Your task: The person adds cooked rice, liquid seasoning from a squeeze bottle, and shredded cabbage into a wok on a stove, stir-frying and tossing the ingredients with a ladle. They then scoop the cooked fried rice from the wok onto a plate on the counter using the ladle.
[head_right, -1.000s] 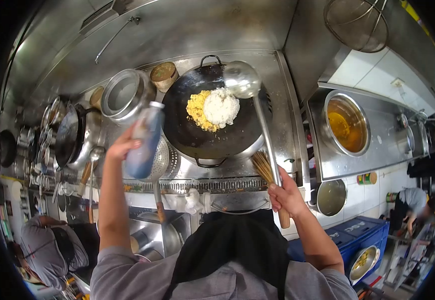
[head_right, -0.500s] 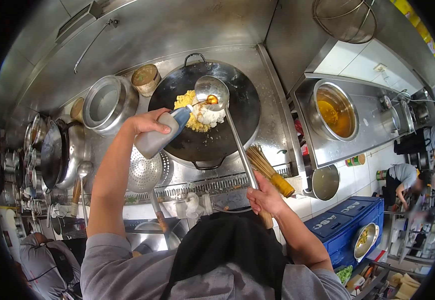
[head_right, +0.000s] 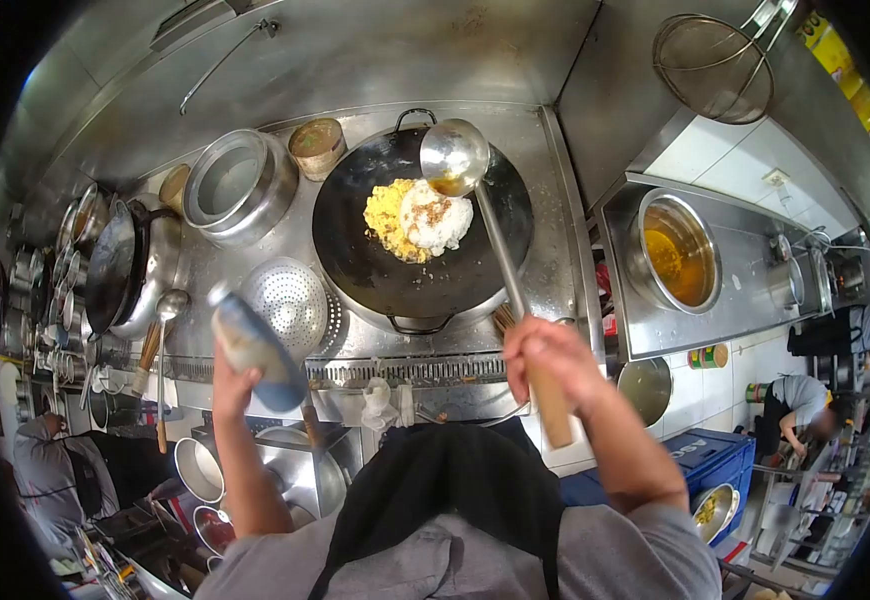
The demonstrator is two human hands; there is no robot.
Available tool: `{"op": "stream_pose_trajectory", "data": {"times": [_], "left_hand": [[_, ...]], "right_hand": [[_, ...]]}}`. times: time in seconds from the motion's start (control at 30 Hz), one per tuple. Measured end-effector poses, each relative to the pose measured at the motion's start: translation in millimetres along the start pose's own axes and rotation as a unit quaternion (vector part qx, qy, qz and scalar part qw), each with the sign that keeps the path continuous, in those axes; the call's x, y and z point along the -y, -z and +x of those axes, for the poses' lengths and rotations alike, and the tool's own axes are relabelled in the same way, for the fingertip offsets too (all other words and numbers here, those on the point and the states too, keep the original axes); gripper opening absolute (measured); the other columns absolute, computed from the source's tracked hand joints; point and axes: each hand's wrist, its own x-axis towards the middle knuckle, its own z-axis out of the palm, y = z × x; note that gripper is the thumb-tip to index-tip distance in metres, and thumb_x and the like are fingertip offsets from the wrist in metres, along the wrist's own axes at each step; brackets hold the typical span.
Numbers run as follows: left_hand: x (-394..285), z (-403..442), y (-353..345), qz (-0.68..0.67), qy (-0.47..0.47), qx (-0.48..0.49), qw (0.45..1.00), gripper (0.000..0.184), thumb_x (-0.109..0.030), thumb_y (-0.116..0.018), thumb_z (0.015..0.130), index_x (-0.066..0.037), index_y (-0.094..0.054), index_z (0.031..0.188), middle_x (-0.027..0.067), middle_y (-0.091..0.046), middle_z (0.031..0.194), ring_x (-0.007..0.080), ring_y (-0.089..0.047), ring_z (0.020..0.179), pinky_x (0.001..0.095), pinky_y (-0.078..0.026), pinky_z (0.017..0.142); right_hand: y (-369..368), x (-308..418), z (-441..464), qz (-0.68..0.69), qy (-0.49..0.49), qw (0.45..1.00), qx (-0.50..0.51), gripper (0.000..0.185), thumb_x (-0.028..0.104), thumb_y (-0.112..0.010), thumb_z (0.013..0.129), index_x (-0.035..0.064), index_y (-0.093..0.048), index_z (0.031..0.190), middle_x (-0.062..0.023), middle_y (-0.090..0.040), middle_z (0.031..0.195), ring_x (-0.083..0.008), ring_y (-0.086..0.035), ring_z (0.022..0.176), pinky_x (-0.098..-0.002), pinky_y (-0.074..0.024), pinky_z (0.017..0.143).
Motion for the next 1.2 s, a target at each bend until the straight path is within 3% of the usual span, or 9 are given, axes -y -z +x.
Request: {"op": "stream_pose_trajectory", "data": {"times": [0.1, 0.17, 0.27, 0.37, 0.57, 0.6, 0.83, 1.07, 1.2], "left_hand": [[24, -87, 20, 0.136, 0.024, -0.190, 0.972, 0.105, -0.028, -0.087, 0.062, -0.002, -0.025, 0.143, 0.0119, -0.047, 0.125, 0.0227, -0.050, 0.111, 0.0338, -0.041, 0.098], [46, -135, 24, 0.202, 0.010, -0.284, 0.937, 0.104, -0.024, -0.087, 0.063, -0.001, -0.024, 0.143, 0.0143, -0.043, 0.130, 0.0252, -0.046, 0.117, 0.0350, -0.037, 0.102], [83, -196, 22, 0.305, -0.011, -0.367, 0.878, 0.106, -0.023, -0.088, 0.062, -0.001, -0.023, 0.143, 0.0158, -0.040, 0.134, 0.0272, -0.043, 0.121, 0.0368, -0.034, 0.105], [105, -241, -4, 0.283, 0.014, -0.435, 0.855, 0.105, -0.012, -0.086, 0.063, 0.000, -0.021, 0.144, 0.0182, -0.038, 0.137, 0.0300, -0.042, 0.125, 0.0404, -0.031, 0.110], [163, -281, 2, 0.351, 0.066, -0.549, 0.756, 0.104, -0.012, -0.086, 0.065, 0.002, -0.021, 0.144, 0.0240, -0.036, 0.141, 0.0356, -0.042, 0.127, 0.0436, -0.030, 0.112], [165, -282, -5, 0.348, 0.109, -0.586, 0.723, 0.104, -0.012, -0.086, 0.066, 0.002, -0.020, 0.145, 0.0250, -0.038, 0.140, 0.0363, -0.041, 0.128, 0.0446, -0.030, 0.112], [187, -339, -28, 0.165, 0.073, -0.606, 0.775, 0.065, -0.002, -0.072, 0.079, 0.000, -0.034, 0.131, 0.0141, -0.046, 0.114, 0.0228, -0.051, 0.098, 0.0361, -0.045, 0.087], [126, -225, -126, 0.208, 0.112, -0.273, 0.933, 0.052, -0.001, -0.069, 0.076, 0.000, -0.046, 0.123, 0.0148, -0.053, 0.115, 0.0254, -0.054, 0.104, 0.0353, -0.044, 0.092], [145, -137, -118, 0.416, 0.037, -0.028, 0.908, 0.070, -0.020, -0.078, 0.073, -0.002, -0.044, 0.131, 0.0213, -0.053, 0.123, 0.0381, -0.053, 0.113, 0.0464, -0.043, 0.097]], "right_hand": [[16, 92, 55, -0.079, 0.090, 0.985, 0.126, 0.051, 0.049, -0.064, 0.087, 0.0055, -0.049, 0.109, -0.0057, -0.056, 0.073, -0.0177, -0.058, 0.057, -0.0338, -0.0515, 0.058], [22, 173, 95, -0.419, 0.000, 0.907, 0.040, 0.051, 0.051, -0.066, 0.085, 0.0064, -0.053, 0.104, -0.0038, -0.061, 0.083, -0.0163, -0.060, 0.061, -0.0344, -0.0520, 0.063], [33, 235, 169, -0.606, 0.204, 0.764, -0.085, 0.036, 0.048, -0.063, 0.088, 0.0123, -0.062, 0.082, 0.0032, -0.057, 0.076, -0.0080, -0.048, 0.066, -0.0239, -0.0367, 0.059], [-42, 283, 169, -0.219, 0.296, 0.910, -0.193, 0.016, 0.013, -0.064, 0.089, 0.0030, -0.055, 0.080, -0.0107, -0.062, 0.079, -0.0204, -0.061, 0.065, -0.0328, -0.0499, 0.057], [-17, 242, 209, -0.216, 0.466, 0.840, -0.175, 0.026, 0.030, -0.064, 0.086, 0.0109, -0.061, 0.068, 0.0003, -0.056, 0.063, -0.0128, -0.046, 0.051, -0.0302, -0.0367, 0.049], [-42, 194, 203, -0.387, 0.305, 0.808, -0.323, 0.027, 0.023, -0.063, 0.087, 0.0100, -0.056, 0.064, -0.0009, -0.052, 0.057, -0.0136, -0.042, 0.043, -0.0332, -0.0376, 0.043], [-71, 168, 251, -0.294, 0.332, 0.888, -0.122, 0.027, 0.024, -0.074, 0.086, 0.0056, -0.054, 0.088, -0.0006, -0.051, 0.061, -0.0088, -0.047, 0.049, -0.0238, -0.0385, 0.043], [-42, 72, 292, -0.244, 0.346, 0.891, -0.161, 0.023, 0.018, -0.070, 0.087, 0.0087, -0.050, 0.082, 0.0023, -0.047, 0.059, -0.0078, -0.043, 0.045, -0.0229, -0.0347, 0.041], [-65, 91, 289, -0.279, 0.308, 0.903, -0.111, 0.022, 0.019, -0.071, 0.087, 0.0082, -0.051, 0.085, 0.0025, -0.049, 0.060, -0.0077, -0.044, 0.047, -0.0228, -0.0354, 0.042]]}}
